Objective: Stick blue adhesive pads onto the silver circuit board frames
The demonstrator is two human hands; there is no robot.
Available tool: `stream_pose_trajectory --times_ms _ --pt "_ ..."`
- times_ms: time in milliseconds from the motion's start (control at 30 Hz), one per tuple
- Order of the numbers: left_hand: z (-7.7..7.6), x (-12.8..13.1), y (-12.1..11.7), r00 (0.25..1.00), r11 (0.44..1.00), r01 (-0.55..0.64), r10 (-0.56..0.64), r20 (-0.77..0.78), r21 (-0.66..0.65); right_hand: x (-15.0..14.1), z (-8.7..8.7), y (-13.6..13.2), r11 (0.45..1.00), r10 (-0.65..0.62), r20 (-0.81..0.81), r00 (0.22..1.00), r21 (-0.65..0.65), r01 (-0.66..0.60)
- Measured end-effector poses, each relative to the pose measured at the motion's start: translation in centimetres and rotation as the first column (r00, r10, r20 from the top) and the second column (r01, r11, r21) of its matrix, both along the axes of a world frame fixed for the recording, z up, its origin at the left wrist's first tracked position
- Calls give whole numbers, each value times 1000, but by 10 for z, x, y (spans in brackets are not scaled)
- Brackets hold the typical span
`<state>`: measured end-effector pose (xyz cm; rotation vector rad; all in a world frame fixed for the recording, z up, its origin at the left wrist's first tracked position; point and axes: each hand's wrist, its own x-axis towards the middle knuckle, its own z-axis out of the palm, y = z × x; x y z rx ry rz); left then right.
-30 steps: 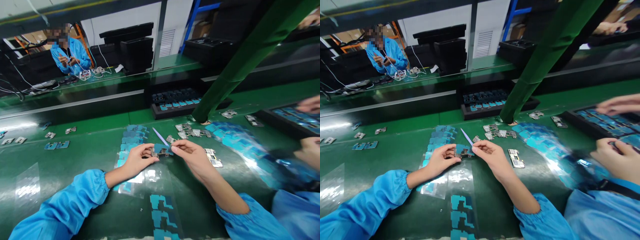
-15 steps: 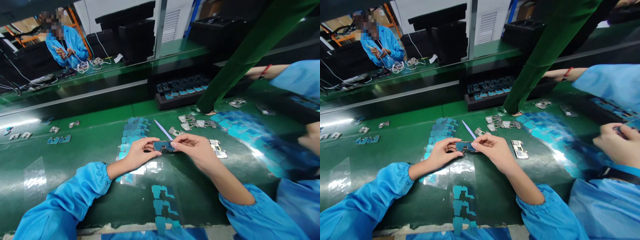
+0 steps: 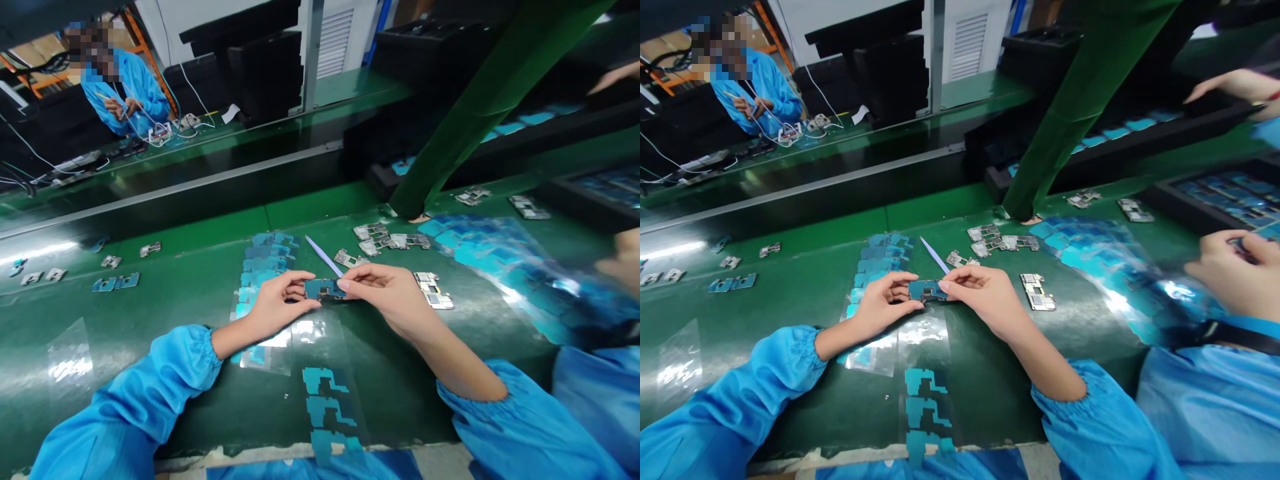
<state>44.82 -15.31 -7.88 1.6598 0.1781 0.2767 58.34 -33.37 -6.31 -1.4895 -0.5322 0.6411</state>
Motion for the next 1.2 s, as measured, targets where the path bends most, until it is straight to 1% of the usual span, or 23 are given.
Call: stream_pose_trajectory --times_ms 233,500,733,1000,1200 --pt "-1 0 0 1000 1000 5 -5 -24 1 1 -3 1 1000 16 -2 1000 1 -16" --pt "4 0 -1 1000 1000 0 0 -30 -12 1 -8 0 1000 19 -22 1000 5 -19" --pt "5 0 -1 998 1000 -23 24 -60 6 0 -4 3 1000 9 -6 1000 -4 -9" --pt "2 2 0 996 999 -33 35 -78 21 -2 -1 4 1000 -4 -56 998 -25 2" --pt "2 1 0 996 999 -32 34 -82 24 -1 -2 6 999 -12 -54 998 -40 10"
